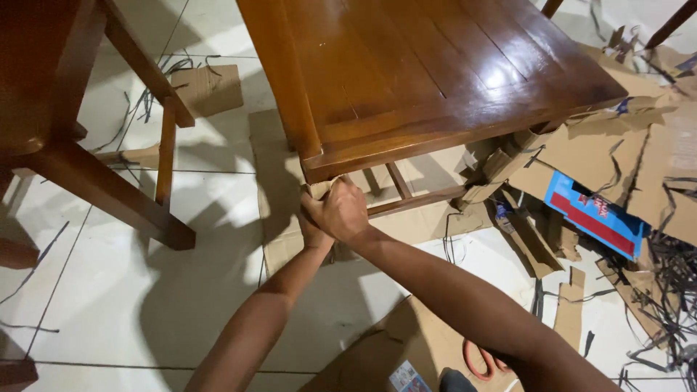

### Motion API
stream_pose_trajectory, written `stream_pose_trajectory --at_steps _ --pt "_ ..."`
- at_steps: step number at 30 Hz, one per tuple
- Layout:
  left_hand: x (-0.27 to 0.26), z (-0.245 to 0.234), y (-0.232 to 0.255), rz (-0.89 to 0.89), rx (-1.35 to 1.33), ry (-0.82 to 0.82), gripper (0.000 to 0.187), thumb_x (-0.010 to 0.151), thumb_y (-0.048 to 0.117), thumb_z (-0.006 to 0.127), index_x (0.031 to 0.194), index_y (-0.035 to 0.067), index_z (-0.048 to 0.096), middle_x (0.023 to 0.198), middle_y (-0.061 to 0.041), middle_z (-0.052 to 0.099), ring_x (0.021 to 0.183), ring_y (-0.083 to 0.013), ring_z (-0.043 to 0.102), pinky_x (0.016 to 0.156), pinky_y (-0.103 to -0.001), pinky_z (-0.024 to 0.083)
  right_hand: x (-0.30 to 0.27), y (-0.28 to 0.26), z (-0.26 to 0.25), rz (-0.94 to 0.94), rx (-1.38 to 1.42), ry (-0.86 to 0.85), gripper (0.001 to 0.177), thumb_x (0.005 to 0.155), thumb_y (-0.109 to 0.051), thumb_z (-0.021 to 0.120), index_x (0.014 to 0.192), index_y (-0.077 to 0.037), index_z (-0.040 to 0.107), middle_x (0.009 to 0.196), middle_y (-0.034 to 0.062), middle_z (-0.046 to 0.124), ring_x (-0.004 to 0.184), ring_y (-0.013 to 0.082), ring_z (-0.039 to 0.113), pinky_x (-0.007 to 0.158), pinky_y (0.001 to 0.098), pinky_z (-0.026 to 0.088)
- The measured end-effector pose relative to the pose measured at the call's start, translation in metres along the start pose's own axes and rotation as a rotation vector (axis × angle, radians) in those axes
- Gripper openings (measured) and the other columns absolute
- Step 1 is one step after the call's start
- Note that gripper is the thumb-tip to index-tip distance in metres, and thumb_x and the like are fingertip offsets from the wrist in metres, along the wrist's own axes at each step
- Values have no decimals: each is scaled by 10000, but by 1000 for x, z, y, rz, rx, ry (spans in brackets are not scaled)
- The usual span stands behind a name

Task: Wrapping wooden chair legs with cardboard and securing them with plastic ties

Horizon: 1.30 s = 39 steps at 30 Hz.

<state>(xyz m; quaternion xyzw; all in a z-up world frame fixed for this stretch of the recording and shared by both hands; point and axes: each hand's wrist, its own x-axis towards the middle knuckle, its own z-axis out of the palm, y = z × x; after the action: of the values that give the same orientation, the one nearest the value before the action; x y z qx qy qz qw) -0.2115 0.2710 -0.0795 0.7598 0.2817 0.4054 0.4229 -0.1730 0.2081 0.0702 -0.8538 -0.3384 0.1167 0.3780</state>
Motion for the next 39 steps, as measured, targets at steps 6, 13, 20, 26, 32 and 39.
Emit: stream_pose_trajectory --at_steps 6,13,20,26,32,39 --pt "-6 -13 -2 -28 -60 -47 473 760 49 760 1186 -66 592 946 -214 694 892 -424 667 768 -502 529 10 54 34 -970 -575 250 188 879 -86 605 946 -258 642 539 43 312 451 281 343 443 425 287" --pt "-60 -44 -54 -69 -132 -128 451 778 35 743 1185 -75 583 952 -205 680 906 -396 653 808 -475 513 -41 3 -20 -266 50 -114 704 831 -545 690 663 139 684 584 319 638 647 480 718 522 481 562" --pt "-78 -41 -64 -99 -220 -192 429 797 22 725 1184 -83 574 958 -196 666 920 -368 640 847 -448 497 -37 -31 -45 -385 75 -181 583 799 -448 722 589 94 676 577 302 635 607 449 713 511 535 527" --pt "-42 -37 -39 -132 -289 -251 410 813 10 710 1183 -91 566 962 -188 653 931 -343 629 881 -424 483 5 8 2 -402 42 -163 588 779 -422 761 604 129 653 586 327 626 592 454 709 489 503 534" --pt "3 2 -22 -143 -376 -322 391 829 -2 695 1182 -98 559 967 -180 641 943 -319 617 915 -401 469 39 8 -15 -335 -20 -210 671 794 -528 722 655 127 670 637 301 663 677 445 728 533 510 548" --pt "13 8 -38 -141 -463 -412 369 847 -16 678 1181 -107 550 973 -170 627 957 -291 603 955 -374 452 32 29 -29 -414 15 -194 676 813 -496 755 593 123 596 653 337 631 680 511 683 543 575 533"
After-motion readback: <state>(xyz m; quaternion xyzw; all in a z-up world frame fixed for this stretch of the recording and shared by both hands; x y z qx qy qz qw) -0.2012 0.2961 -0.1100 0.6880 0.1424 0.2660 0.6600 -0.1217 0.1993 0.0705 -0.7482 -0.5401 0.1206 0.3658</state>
